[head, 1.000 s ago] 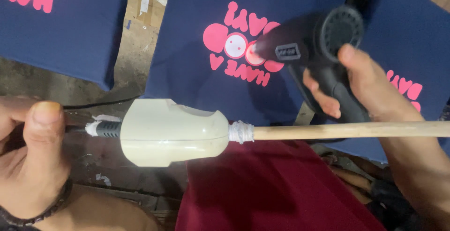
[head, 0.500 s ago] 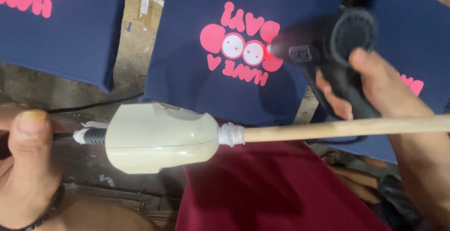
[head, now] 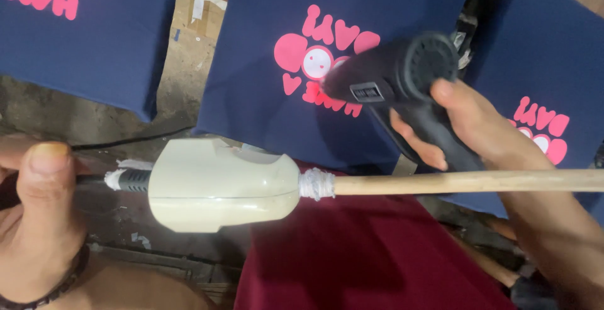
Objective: Using a heat gun to dry the ink on screen-printed t-shirts.
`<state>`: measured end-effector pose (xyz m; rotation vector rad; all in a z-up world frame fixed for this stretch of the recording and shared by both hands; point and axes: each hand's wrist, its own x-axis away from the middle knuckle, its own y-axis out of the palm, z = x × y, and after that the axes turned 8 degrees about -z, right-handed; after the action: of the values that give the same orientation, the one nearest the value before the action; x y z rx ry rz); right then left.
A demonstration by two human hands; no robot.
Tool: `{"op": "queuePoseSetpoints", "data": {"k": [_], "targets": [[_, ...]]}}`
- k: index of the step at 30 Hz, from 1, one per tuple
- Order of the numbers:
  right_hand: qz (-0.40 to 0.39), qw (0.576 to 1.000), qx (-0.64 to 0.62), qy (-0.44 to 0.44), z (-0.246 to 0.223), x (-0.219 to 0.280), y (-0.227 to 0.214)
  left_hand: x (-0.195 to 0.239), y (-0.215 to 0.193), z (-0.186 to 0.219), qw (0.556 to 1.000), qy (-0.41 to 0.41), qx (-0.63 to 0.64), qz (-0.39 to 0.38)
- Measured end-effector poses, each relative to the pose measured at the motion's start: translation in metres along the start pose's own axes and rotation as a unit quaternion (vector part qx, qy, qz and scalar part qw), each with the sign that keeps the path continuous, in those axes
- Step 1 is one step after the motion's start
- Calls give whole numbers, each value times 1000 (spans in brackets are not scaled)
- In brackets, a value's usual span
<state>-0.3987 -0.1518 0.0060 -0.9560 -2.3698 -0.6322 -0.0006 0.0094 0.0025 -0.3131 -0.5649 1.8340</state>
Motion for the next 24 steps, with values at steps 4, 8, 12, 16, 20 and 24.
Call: {"op": "queuePoseSetpoints", "data": {"k": [4, 8, 12, 16, 20, 24], "targets": [[18, 997, -30, -62, -6, -19, -6, 4, -9, 1, 1000, 22, -18, -13], [-7, 999, 25, -29, -13, -14, 3, 5, -15, -3, 999, 36, 25, -8], [-51, 998, -2, -45, -9, -33, 6, 4, -19, -5, 999, 34, 28, -28], [44, 994, 93, -29, -38, -17, 22, 4, -38, 0, 996, 31, 2, -82], [-59, 996, -48, -55, 30, -37, -66, 0, -37, -6, 998, -5, 37, -49], [293, 898, -187, -271, 24, -43, -48, -12, -73, -25, 995, -29, -38, -85]]}}
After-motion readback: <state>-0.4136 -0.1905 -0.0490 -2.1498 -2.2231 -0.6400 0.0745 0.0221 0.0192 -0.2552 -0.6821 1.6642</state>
